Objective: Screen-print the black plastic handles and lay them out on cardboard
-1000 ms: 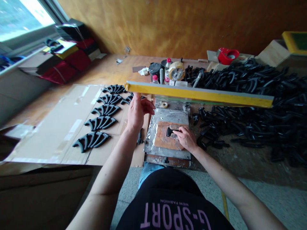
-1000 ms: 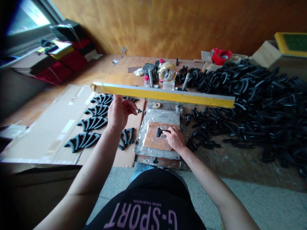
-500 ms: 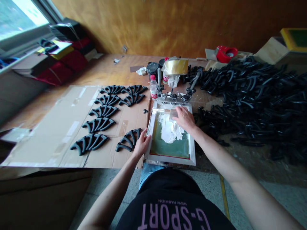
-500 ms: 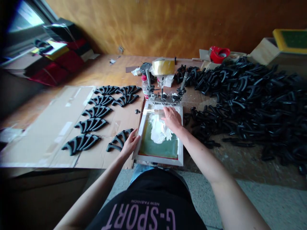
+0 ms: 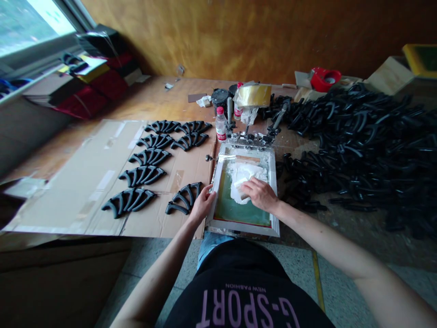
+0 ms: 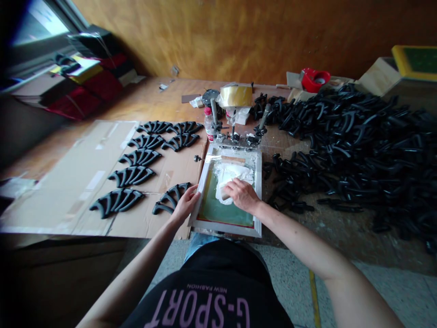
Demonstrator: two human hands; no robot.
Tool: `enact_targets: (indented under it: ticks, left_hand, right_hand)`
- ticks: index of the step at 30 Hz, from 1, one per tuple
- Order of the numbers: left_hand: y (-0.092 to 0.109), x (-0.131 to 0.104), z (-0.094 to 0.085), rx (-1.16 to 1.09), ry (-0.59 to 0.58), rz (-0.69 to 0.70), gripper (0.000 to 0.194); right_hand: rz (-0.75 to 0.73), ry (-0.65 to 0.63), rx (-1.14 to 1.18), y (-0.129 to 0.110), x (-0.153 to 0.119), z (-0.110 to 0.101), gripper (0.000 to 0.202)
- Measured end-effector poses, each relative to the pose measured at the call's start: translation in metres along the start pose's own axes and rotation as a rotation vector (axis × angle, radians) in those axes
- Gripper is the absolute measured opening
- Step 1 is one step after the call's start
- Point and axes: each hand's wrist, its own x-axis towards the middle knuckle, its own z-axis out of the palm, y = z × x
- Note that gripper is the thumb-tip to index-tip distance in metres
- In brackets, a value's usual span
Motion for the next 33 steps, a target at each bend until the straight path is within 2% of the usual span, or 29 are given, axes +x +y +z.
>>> enact_targets:
  ticks: [4,6,8,11,13,15,17,19,20,22,24,26,28,29,31,32,33]
  left_hand:
    - [0.004,-0.003,0.000,-0.023,-0.026,-0.007,0.063]
    - [0.009,-0.005,-0.001,-0.022,-0.030,-0.019,0.063]
    - [0.019,-0.009,-0.005,-0.027,-0.047,-0.035,0.065]
    - [0.047,-0.017,-0.015,-0.035,-0.066,-0.004,0.070]
    - [0.071,-0.022,-0.022,-0.050,-0.062,0.056,0.063]
    - [0.098,-0.024,-0.026,-0.110,-0.040,0.121,0.058]
    - [0.127,-0.020,-0.026,-0.223,0.016,0.218,0.057]
    - [0.156,-0.012,-0.022,-0.350,0.075,0.340,0.055]
    - [0.170,-0.006,-0.020,-0.395,0.082,0.383,0.056]
    - [0.193,0.004,-0.013,-0.448,0.063,0.411,0.060]
    - [0.203,0.009,-0.006,-0.489,0.068,0.405,0.063]
    - [0.195,0.006,0.004,-0.551,0.132,0.401,0.063]
    - [0.170,-0.006,0.016,-0.576,0.145,0.318,0.061]
    - [0.152,-0.016,0.023,-0.554,0.084,0.223,0.060]
    - [0.116,-0.040,0.038,-0.485,-0.110,-0.025,0.059]
    - [0.098,-0.051,0.044,-0.475,-0.184,-0.134,0.060]
    - [0.083,-0.061,0.050,-0.496,-0.207,-0.209,0.060]
  right_hand:
    - [-0.063,-0.007,0.054,-0.010,-0.013,0.005,0.022]
    - [0.000,0.003,0.131,-0.006,-0.005,-0.001,0.016]
    - [0.121,0.065,0.190,0.005,0.016,-0.012,0.022]
    - [0.343,0.186,0.181,0.037,0.051,-0.032,0.048]
    - [0.481,0.271,0.126,0.066,0.061,-0.050,0.054]
    - [0.602,0.399,0.091,0.096,0.053,-0.067,0.045]
    - [0.710,0.500,0.090,0.119,0.034,-0.076,0.034]
    - [0.771,0.497,0.103,0.125,0.011,-0.069,0.031]
    - [0.773,0.462,0.115,0.121,0.001,-0.060,0.030]
    - [0.692,0.322,0.156,0.100,-0.013,-0.031,0.024]
    - [0.563,0.134,0.161,0.071,-0.020,0.000,0.019]
    - [0.486,-0.041,0.107,0.046,-0.020,0.022,0.015]
    - [0.507,-0.134,0.061,0.028,-0.015,0.029,0.011]
    - [0.534,-0.152,0.065,0.021,-0.012,0.028,0.011]
    - [0.550,-0.143,0.093,0.003,-0.001,0.020,0.012]
    - [0.524,-0.115,0.101,-0.009,0.005,0.017,0.012]
    - [0.471,-0.082,0.102,-0.024,0.012,0.014,0.013]
